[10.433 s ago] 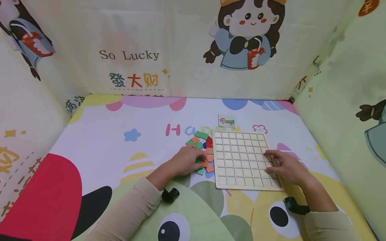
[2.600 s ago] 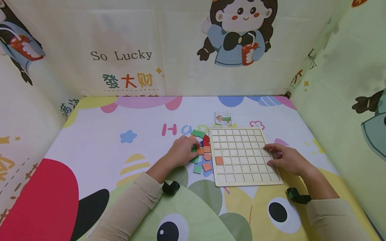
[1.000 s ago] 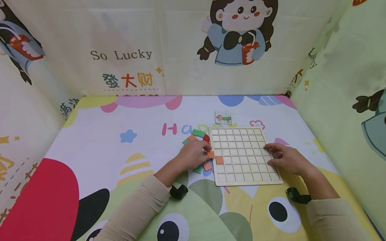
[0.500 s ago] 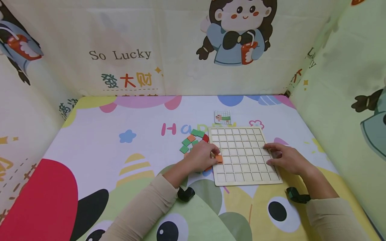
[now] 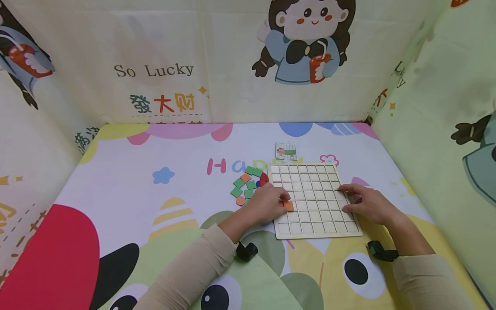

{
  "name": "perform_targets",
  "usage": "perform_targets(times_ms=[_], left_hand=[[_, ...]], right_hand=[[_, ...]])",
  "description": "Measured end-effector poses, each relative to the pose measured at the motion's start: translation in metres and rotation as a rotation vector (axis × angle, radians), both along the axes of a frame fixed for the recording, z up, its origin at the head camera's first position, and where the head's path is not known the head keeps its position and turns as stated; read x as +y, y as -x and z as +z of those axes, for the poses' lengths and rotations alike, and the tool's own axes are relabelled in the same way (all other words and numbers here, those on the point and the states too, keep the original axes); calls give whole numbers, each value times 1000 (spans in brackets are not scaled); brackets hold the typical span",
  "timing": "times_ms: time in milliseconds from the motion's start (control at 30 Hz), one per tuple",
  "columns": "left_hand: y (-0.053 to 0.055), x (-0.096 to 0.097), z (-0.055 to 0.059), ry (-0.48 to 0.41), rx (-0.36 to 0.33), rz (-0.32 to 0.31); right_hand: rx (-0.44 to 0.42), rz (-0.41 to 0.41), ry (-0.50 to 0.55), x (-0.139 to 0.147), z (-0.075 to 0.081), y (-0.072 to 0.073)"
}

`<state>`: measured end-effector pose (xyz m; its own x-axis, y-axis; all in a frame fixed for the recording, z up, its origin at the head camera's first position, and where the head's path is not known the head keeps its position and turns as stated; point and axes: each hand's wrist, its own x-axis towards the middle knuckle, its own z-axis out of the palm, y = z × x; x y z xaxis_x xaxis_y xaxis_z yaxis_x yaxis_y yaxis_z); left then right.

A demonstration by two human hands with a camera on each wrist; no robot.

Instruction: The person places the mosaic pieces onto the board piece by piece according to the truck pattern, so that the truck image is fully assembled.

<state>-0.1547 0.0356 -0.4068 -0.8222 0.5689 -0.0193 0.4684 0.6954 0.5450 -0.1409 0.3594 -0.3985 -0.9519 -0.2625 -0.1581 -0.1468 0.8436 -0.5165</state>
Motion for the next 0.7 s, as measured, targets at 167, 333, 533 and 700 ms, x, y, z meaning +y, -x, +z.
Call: perform_targets(times_ms=[167, 333, 533, 700], left_hand=[[0, 6, -3, 33, 0, 9], [0, 10, -4, 42, -2, 18], [1, 11, -3, 39, 12, 12], [1, 12, -4, 41, 20, 5]], right_hand=[[-5, -5, 3, 0, 0, 0], [-8, -4, 11, -1, 0, -1], [-9, -3, 14, 0, 1, -1], [-10, -4, 16, 0, 1, -1]])
